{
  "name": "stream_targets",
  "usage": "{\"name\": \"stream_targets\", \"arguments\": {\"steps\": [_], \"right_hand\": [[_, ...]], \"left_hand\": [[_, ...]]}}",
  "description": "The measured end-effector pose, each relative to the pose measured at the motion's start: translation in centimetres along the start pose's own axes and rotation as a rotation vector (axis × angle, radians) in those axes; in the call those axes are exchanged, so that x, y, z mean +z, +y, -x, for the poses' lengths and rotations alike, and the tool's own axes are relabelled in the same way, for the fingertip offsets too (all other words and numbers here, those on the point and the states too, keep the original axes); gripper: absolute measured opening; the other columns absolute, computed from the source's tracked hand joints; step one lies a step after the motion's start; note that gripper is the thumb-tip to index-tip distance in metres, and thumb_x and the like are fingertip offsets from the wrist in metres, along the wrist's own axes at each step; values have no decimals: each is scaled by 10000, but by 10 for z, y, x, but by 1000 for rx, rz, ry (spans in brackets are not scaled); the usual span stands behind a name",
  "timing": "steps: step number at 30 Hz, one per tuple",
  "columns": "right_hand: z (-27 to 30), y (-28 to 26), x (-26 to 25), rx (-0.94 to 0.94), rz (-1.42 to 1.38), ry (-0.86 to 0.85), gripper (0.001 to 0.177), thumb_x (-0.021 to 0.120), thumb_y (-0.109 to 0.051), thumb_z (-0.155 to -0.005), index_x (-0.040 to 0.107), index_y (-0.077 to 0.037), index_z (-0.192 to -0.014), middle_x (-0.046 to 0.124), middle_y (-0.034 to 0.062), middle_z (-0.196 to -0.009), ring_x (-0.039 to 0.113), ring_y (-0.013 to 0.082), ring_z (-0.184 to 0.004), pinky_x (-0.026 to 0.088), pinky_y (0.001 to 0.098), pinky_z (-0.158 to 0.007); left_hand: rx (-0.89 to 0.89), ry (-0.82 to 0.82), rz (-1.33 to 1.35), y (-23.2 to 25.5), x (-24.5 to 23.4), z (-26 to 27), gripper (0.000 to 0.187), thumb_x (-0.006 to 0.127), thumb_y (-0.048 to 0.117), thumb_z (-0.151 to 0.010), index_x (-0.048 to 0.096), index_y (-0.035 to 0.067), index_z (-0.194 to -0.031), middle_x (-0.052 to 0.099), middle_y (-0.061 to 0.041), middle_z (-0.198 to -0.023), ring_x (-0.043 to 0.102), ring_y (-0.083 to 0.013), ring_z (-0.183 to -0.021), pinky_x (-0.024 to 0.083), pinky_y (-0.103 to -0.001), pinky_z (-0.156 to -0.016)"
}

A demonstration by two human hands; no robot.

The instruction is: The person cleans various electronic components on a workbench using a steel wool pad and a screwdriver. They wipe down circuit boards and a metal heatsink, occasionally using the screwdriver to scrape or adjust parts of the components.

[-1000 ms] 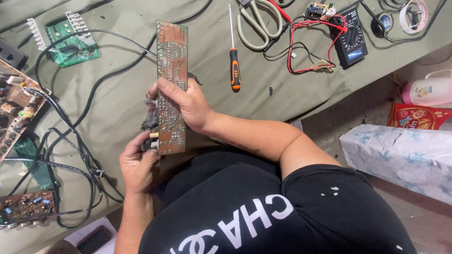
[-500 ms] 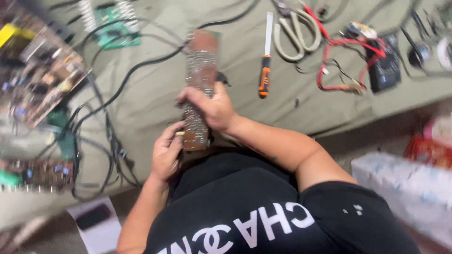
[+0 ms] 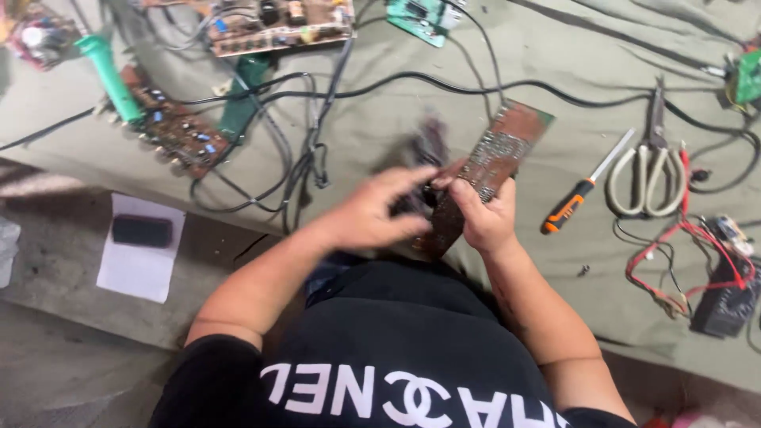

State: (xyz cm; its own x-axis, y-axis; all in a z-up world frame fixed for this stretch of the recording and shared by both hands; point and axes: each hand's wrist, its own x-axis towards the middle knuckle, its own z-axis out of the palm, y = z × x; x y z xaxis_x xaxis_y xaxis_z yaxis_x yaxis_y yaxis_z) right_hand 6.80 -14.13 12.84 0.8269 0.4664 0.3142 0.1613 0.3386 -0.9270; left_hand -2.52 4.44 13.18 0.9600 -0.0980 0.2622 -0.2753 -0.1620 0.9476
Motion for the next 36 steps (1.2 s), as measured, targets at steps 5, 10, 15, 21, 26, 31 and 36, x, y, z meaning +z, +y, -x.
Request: {"name": "stream_targets", "arguments": {"steps": [5, 10, 15, 21, 26, 31, 36], "right_hand": [[-6, 0, 1, 10, 12, 21, 242, 676, -162, -981, 680, 64, -893, 677, 233, -819, 721, 326, -831, 577, 428, -876], [-5, 12, -2, -6, 8, 49, 257, 666, -174, -993, 657, 64, -897, 661, 236, -820, 716, 322, -828, 572, 404, -830], [-11, 8, -1, -7, 47, 61, 241, 670, -140, -997, 668, 83, -906, 664, 238, -835, 716, 315, -847, 574, 400, -816], [-12, -9, 10, 508, -137, 201, 513, 486, -561, -1039, 583, -61, -1103, 710, 185, -836, 753, 276, -783, 624, 375, -675], [-31, -28, -3, 773, -447, 407, 535, 446, -597, -967, 604, -91, -1037, 686, 100, -710, 743, 277, -690, 592, 359, -590], [-31, -21, -25, 875, -769, 334, 507, 519, -634, -918, 631, -145, -995, 623, 13, -640, 675, 212, -618, 564, 380, -550], [-17, -2, -57, 794, -1292, -147, 444, 443, -540, -1091, 596, -156, -1253, 549, -5, -745, 402, 86, -518, 367, 292, -598]], "left_hand": [[-39, 102, 180, 7, 18, 5, 676, 745, 129, -935, 445, 14, -1529, 630, -266, -1367, 612, -416, -1262, 485, -539, -1103], [-126, 246, 185, 5, 13, 4, 552, 905, 174, -809, 696, 67, -1309, 740, -164, -1228, 679, -295, -1196, 543, -428, -1027], [-181, 434, 132, 2, -2, 5, 360, 870, 250, -856, 768, 155, -1187, 763, -49, -1088, 711, -162, -1091, 543, -317, -969], [-131, 236, 130, 3, 9, 8, 567, 740, 240, -867, 632, 146, -1415, 650, -175, -1297, 561, -374, -1318, 345, -536, -1184], [-195, 101, 76, 14, -4, 8, 567, 535, 400, -974, 558, 154, -1484, 594, -105, -1473, 479, -293, -1318, 261, -458, -1188], [-191, 115, 44, 29, 2, 3, 528, 447, 430, -1073, 554, 75, -1450, 604, -128, -1267, 559, -224, -1223, 385, -329, -1117], [-200, 146, 17, 32, 9, 2, 491, 441, 419, -1073, 609, 84, -1390, 636, -104, -1166, 563, -184, -1089, 401, -303, -1034]]}}
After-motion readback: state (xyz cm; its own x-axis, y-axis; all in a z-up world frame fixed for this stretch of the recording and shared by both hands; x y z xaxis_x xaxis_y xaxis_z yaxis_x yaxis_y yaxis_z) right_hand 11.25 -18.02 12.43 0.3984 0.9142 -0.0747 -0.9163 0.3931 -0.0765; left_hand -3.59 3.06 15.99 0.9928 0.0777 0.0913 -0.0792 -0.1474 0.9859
